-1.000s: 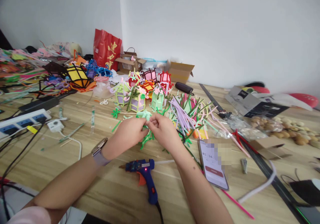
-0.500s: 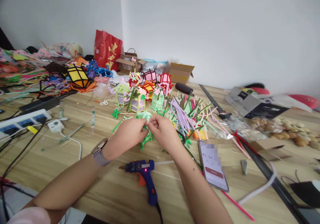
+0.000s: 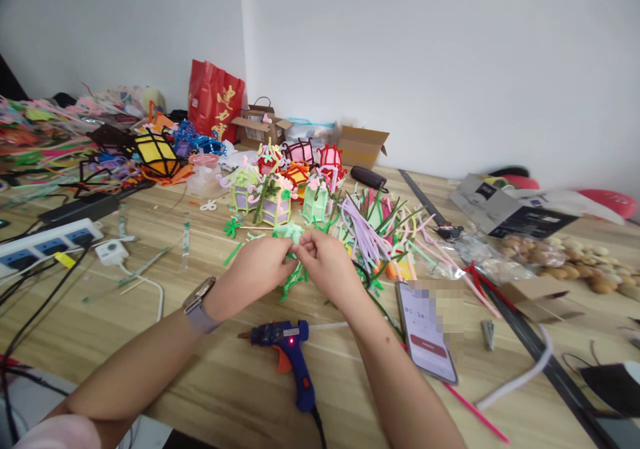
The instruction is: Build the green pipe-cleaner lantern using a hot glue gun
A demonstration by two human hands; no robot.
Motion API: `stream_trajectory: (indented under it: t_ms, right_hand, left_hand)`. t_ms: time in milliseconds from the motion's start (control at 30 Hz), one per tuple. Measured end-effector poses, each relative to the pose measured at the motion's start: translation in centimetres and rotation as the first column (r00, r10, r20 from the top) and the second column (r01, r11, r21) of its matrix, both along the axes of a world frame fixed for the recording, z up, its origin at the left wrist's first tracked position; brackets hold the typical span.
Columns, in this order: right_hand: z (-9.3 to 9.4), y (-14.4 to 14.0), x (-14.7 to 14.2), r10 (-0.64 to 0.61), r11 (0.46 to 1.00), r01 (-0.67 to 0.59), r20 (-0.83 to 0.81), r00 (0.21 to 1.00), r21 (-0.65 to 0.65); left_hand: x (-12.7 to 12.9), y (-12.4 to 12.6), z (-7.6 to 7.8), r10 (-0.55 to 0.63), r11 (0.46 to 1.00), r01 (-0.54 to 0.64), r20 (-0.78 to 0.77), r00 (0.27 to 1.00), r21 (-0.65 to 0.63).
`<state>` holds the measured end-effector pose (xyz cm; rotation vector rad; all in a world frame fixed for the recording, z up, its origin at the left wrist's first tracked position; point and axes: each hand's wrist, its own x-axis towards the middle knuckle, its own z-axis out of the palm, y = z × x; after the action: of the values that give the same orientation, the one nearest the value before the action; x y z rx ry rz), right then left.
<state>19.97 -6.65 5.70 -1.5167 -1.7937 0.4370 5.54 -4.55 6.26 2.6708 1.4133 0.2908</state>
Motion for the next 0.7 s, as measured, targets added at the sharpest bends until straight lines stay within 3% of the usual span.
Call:
stream_trajectory:
  t_ms: [700]
  right_hand:
    - [-0.29,0.1,0.4,0.002,0.997,-0.004,0.024,1.0,0.077]
  left_hand:
    - [-0.11,0.05,-0.06,-0.005,1.0,0.005,0.022,1.0,0.005]
